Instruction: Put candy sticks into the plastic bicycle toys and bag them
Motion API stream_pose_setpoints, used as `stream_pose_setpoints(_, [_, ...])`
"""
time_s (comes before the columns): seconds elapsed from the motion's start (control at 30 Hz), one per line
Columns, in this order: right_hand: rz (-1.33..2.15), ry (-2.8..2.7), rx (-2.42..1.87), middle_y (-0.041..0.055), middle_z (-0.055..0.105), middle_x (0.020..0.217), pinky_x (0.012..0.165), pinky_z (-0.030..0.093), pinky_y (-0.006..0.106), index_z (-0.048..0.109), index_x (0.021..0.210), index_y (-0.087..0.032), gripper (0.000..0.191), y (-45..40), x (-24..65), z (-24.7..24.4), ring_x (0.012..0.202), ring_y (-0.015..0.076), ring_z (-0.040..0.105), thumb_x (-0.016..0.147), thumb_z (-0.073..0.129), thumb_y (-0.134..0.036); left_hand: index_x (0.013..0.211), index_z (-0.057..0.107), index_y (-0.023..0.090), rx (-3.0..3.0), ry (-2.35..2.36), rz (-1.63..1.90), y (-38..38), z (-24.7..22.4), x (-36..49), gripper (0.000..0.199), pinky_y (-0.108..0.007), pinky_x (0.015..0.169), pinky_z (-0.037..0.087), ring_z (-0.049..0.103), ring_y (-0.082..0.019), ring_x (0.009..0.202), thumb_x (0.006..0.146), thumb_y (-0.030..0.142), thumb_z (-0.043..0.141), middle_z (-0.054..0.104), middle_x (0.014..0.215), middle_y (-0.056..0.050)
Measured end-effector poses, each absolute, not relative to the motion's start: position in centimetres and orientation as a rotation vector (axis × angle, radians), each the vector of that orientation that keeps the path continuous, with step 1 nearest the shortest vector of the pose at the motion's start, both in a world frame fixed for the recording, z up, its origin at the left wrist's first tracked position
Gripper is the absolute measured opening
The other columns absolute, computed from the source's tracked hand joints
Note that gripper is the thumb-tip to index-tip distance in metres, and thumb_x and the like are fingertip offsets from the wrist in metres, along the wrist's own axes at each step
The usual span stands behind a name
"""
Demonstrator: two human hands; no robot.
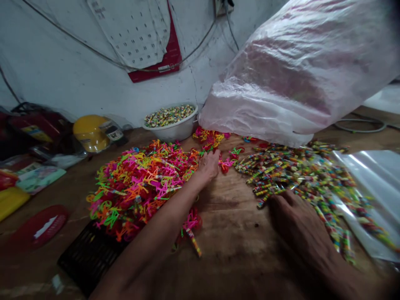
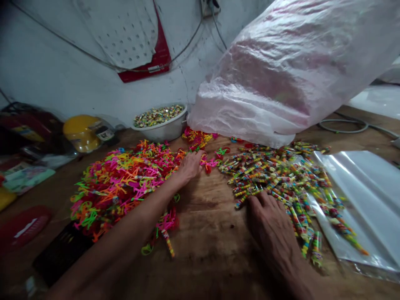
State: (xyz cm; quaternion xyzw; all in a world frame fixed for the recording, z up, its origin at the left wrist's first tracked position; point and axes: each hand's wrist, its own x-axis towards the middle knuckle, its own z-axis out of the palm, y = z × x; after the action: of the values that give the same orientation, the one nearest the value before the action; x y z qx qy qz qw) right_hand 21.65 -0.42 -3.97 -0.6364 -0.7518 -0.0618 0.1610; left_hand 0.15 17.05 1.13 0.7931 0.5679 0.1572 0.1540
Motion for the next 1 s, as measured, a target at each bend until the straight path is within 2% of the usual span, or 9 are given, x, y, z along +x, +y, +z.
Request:
stream_pose_setpoints(0.1, [-0.238, -1.979, -1.573, 0.0118, 0.060, 0.098, 0.075, 0.045, 0.041, 0.054, 0.104, -0.016, 0.020, -0.8, 21.6, -3.2, 0.086, 0.0259, 0.057, 0.088, 0.043, -0.017, 0.130, 0.043, 0.019, 2.063, 1.526, 0.620, 16.0, 2.6, -0.4, 0.058, -0.047, 0.107, 0.026, 0.038, -0.033, 0.128, 0.074, 0.011, 0.059, 0.051, 0.127, -0.015])
stream_pose_setpoints(0.2, [-0.135, -1.724, -1.435, 0.0097, 0.062, 0.098, 0.078, 0.048, 0.039, 0.052, 0.109, -0.018, 0.022, -1.7, 19.9, -1.9, 0.087, 0.0235, 0.061, 0.088, 0.048, -0.022, 0.133, 0.034, 0.017, 1.761, 1.343, 0.688, 13.9, 3.5, -0.8, 0.056, -0.043, 0.097, 0.042, 0.051, -0.028, 0.117, 0.080, 0.019, 0.051, 0.053, 0.125, -0.016])
stream_pose_setpoints(0.3, [0.148, -1.579, -1.367, 0.0046, 0.063, 0.093, 0.071, 0.051, 0.030, 0.050, 0.114, -0.021, 0.028, -3.0, 17.4, -1.8, 0.076, 0.0161, 0.063, 0.087, 0.051, -0.019, 0.123, 0.042, 0.009, 1.448, 1.058, 0.588, 11.1, 2.9, -1.7, 0.043, -0.042, 0.080, 0.052, 0.064, -0.026, 0.096, 0.084, 0.023, 0.034, 0.062, 0.112, -0.020])
stream_pose_setpoints(0.37, [0.244, -1.653, -1.324, 0.0045, 0.062, 0.095, 0.070, 0.051, 0.027, 0.052, 0.112, -0.022, 0.026, -4.2, 16.3, -2.8, 0.079, 0.0146, 0.064, 0.088, 0.048, -0.015, 0.115, 0.049, 0.006, 1.266, 0.885, 0.517, 9.3, 1.8, -2.4, 0.042, -0.043, 0.077, 0.053, 0.067, -0.026, 0.089, 0.083, 0.024, 0.029, 0.065, 0.104, -0.021])
stream_pose_setpoints(0.47, [0.158, -1.891, -1.324, 0.0070, 0.062, 0.100, 0.073, 0.050, 0.029, 0.057, 0.107, -0.020, 0.026, -5.8, 15.7, -5.0, 0.088, 0.0167, 0.062, 0.087, 0.043, -0.010, 0.113, 0.052, 0.006, 1.055, 0.716, 0.474, 7.1, 0.1, -3.0, 0.043, -0.042, 0.078, 0.052, 0.068, -0.026, 0.089, 0.084, 0.029, 0.030, 0.067, 0.101, -0.020])
stream_pose_setpoints(0.57, [0.029, -2.064, -1.398, 0.0106, 0.062, 0.103, 0.076, 0.048, 0.036, 0.058, 0.111, -0.017, 0.028, -6.7, 15.8, -6.0, 0.091, 0.0215, 0.059, 0.086, 0.045, -0.012, 0.112, 0.054, 0.009, 0.819, 0.644, 0.496, 5.5, -0.9, -2.6, 0.037, -0.035, 0.077, 0.053, 0.068, -0.024, 0.089, 0.089, 0.032, 0.036, 0.067, 0.103, -0.018])
stream_pose_setpoints(0.7, [0.029, -2.148, -1.568, 0.0111, 0.063, 0.103, 0.079, 0.046, 0.040, 0.061, 0.108, -0.018, 0.023, -6.6, 15.4, -5.2, 0.092, 0.0244, 0.057, 0.090, 0.047, -0.018, 0.097, 0.060, 0.006, 0.677, 0.696, 0.568, 4.1, -0.9, -1.6, 0.016, -0.032, 0.073, 0.054, 0.069, -0.021, 0.078, 0.084, 0.013, 0.053, 0.069, 0.094, -0.016])
stream_pose_setpoints(0.83, [0.246, -1.936, -1.481, 0.0070, 0.066, 0.099, 0.081, 0.048, 0.037, 0.061, 0.106, -0.022, 0.019, -6.3, 15.2, -4.2, 0.092, 0.0213, 0.061, 0.090, 0.050, -0.021, 0.086, 0.061, 0.009, 0.649, 0.754, 0.651, 3.4, -0.6, -1.1, 0.006, -0.034, 0.070, 0.056, 0.068, -0.019, 0.072, 0.081, 0.011, 0.061, 0.068, 0.081, -0.009])
stream_pose_setpoints(1.0, [0.408, -1.605, -1.408, 0.0040, 0.069, 0.100, 0.081, 0.052, 0.031, 0.062, 0.107, -0.022, 0.021, -6.3, 15.4, -3.7, 0.089, 0.0182, 0.065, 0.087, 0.055, -0.022, 0.090, 0.064, 0.014, 0.622, 0.849, 0.786, 3.2, -0.4, -0.6, 0.011, -0.020, 0.058, 0.051, 0.062, -0.008, 0.059, 0.080, 0.016, 0.066, 0.066, 0.075, 0.000])
